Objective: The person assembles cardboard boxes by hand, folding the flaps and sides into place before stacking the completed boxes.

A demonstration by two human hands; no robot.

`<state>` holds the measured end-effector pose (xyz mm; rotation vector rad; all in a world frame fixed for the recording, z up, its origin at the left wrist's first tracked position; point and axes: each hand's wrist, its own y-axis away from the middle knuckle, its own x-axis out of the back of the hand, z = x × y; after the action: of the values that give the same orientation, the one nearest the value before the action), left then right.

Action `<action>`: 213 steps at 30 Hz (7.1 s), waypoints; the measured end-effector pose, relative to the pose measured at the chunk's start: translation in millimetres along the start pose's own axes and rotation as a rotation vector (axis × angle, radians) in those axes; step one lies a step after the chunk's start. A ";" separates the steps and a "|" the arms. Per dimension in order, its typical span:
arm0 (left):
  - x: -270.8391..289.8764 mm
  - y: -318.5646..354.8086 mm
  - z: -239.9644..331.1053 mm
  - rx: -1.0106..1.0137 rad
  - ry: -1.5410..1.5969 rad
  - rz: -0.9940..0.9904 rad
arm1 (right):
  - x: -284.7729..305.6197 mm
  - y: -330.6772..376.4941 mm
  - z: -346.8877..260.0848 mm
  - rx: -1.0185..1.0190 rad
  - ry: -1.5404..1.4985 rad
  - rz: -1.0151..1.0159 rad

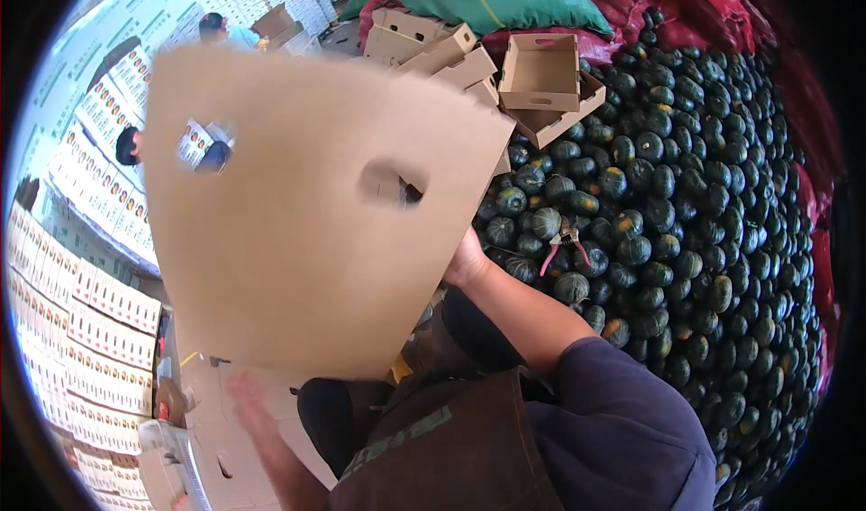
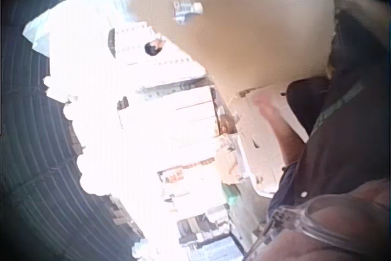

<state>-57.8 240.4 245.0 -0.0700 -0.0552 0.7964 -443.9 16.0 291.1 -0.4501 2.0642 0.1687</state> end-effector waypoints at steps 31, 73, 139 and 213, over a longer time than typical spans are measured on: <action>-89.8 81.0 13.1 -0.536 -0.363 -0.098 | 31.2 71.2 -18.5 0.501 1.792 -0.264; 204.0 59.4 11.5 0.626 -1.516 0.650 | 65.5 -27.0 4.9 -0.333 1.837 -0.573; 5.3 93.4 90.9 0.057 -1.246 -0.992 | 13.1 96.8 -129.4 -0.747 2.138 -0.856; -98.0 76.2 82.5 -0.092 0.545 -0.554 | 15.5 39.2 -7.6 -0.479 0.897 -0.033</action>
<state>-186.7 226.8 318.6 -0.3417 0.3910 0.2015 -472.0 46.0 279.3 -0.9840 2.8923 0.5216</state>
